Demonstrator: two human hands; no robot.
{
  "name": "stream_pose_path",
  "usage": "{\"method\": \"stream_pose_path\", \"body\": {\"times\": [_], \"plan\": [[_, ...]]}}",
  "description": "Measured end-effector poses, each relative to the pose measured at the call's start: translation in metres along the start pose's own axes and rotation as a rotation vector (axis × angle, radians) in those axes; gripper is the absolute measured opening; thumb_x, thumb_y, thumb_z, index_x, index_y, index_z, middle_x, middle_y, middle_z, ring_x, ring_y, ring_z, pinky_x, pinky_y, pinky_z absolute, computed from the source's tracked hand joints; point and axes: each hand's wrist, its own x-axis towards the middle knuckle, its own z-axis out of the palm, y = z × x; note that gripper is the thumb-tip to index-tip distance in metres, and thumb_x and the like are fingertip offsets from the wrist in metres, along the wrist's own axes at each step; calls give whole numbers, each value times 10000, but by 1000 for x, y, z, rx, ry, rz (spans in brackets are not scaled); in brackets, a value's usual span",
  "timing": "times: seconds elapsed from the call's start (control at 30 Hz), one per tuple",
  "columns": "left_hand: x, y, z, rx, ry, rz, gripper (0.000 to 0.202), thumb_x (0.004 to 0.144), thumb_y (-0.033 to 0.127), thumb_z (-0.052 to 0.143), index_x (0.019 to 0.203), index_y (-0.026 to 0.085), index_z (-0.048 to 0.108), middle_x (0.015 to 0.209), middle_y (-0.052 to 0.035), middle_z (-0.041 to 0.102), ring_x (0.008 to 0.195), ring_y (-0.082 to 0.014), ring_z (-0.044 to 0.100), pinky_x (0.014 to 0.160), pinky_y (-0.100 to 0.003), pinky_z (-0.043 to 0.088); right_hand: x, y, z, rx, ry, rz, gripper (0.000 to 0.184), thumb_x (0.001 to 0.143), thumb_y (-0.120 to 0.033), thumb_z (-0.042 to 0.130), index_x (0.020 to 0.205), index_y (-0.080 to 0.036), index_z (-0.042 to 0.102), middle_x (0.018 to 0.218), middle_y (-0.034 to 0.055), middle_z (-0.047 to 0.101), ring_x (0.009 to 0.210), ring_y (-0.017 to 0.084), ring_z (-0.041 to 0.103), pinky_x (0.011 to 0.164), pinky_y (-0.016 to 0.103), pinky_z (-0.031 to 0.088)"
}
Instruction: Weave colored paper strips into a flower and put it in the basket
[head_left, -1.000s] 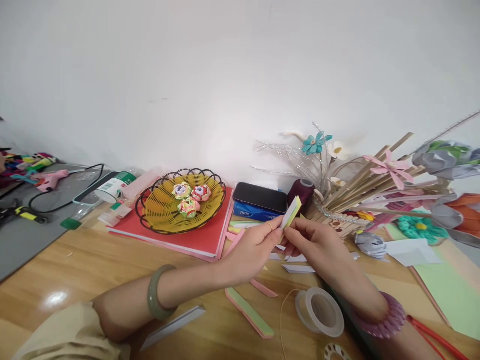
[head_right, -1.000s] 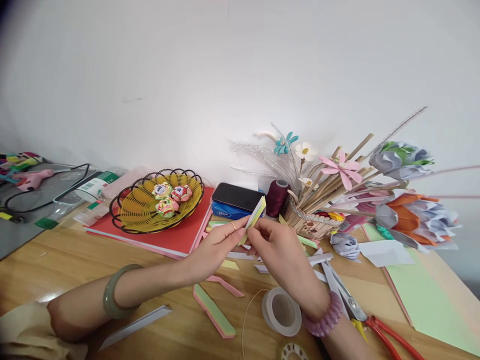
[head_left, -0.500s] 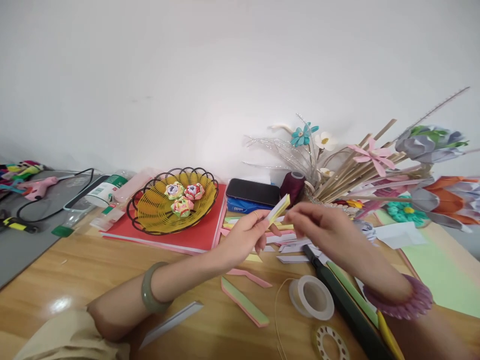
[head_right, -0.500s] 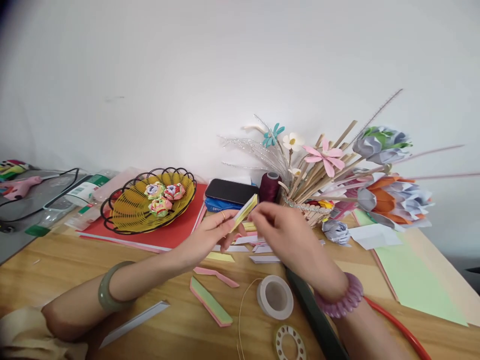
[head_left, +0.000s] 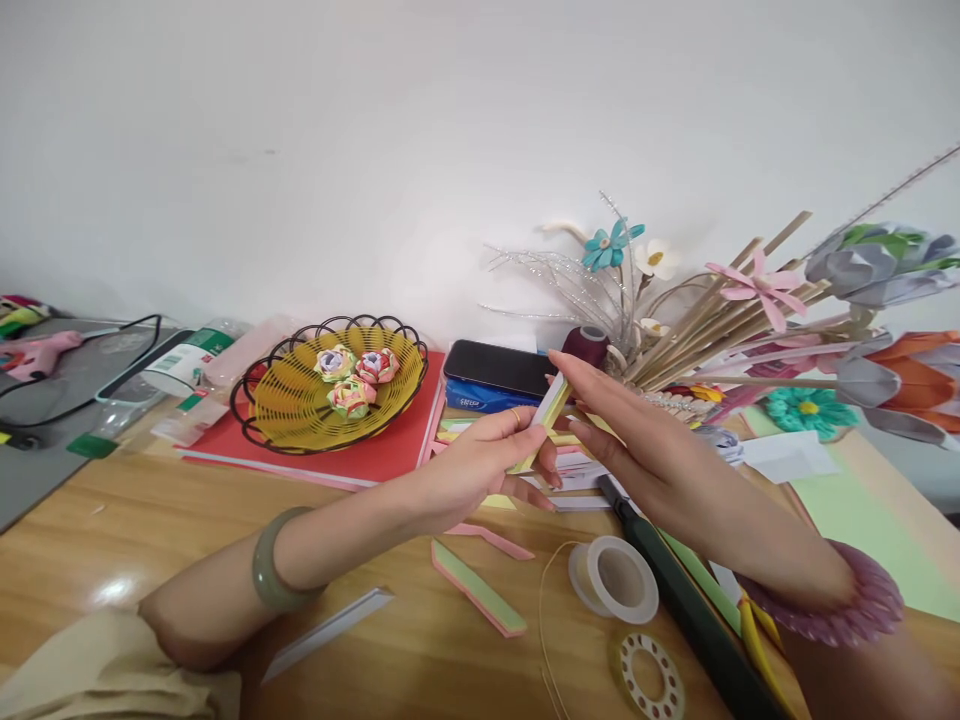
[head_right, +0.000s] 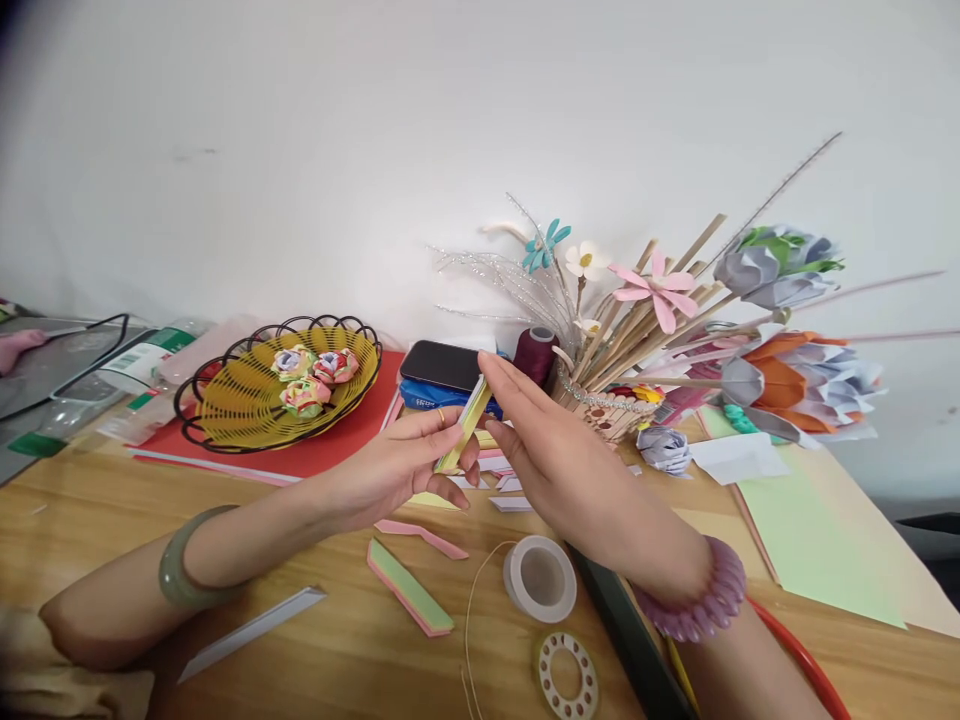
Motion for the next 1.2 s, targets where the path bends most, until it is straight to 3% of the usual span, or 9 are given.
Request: {"method": "stream_pose_path", "body": {"times": [0.1, 0.23, 0.37, 0.53, 0.67, 0.8, 1.03, 1.2], "plan": [[0, 0, -1, -11, -17, 10, 143, 852, 301, 483, 871, 163, 517, 771, 3, 470, 730, -107, 518, 620, -253, 501, 0, -2, 1, -2, -4, -7, 505, 940, -248, 315, 1433, -203, 215, 1487, 53, 268, 1338, 203, 269, 1071, 398, 313], [2, 5, -3, 72, 34, 38, 162, 840, 325, 500, 797, 169, 505, 724, 19, 463, 629, -72, 466, 527, -177, 420, 3, -3, 1, 31, 21, -4, 510, 924, -230, 345, 1422, -211, 235, 1463, 82, 321, 1306, 224, 342, 1035, 420, 364], [3, 11, -7, 173, 143, 69, 197, 847, 320, 484, 750, 152, 517, 673, 32, 466, 478, -23, 350, 434, -152, 278, 7, 1, 3, 166, 77, 98, 472, 895, -264, 417, 1357, -215, 330, 1199, 100, 595, 1060, 221, 586, 872, 383, 500], [5, 17, -12, 180, 203, 59, 191, 842, 317, 491, 794, 149, 567, 639, 49, 426, 442, -18, 277, 407, -158, 220, 10, 11, 7, 256, 90, 179, 468, 873, -297, 449, 1314, -200, 325, 1154, 108, 591, 878, 189, 639, 754, 331, 528], [6, 21, -17, 160, 218, 111, 220, 854, 288, 480, 969, 144, 601, 672, 36, 430, 468, -23, 282, 403, -150, 217, 11, 23, 9, -22, -68, 158, 222, 890, -304, 401, 1026, -217, 553, 993, 57, 656, 840, 186, 620, 699, 293, 483], [6, 21, -23, 142, 220, 131, 260, 848, 293, 495, 1027, 139, 604, 669, 30, 419, 477, -28, 296, 386, -147, 205, 11, 40, 19, -196, -200, 203, 216, 847, -215, 416, 819, -218, 630, 831, 44, 682, 743, 214, 615, 624, 309, 419], [9, 17, -28, 118, 220, 131, 282, 821, 323, 532, 1024, 150, 623, 681, 20, 446, 484, -31, 327, 389, -150, 214, 11, 56, 35, -289, -361, 212, 231, 817, -132, 451, 822, -229, 661, 847, 30, 687, 769, 189, 620, 624, 271, 407], [11, 16, -28, 90, 246, 90, 268, 818, 314, 530, 999, 152, 641, 697, 6, 477, 499, -33, 355, 415, -154, 240, 11, 53, 37, -307, -441, 210, 135, 871, -211, 506, 899, -183, 635, 897, 28, 657, 835, 181, 610, 700, 331, 471]]}}
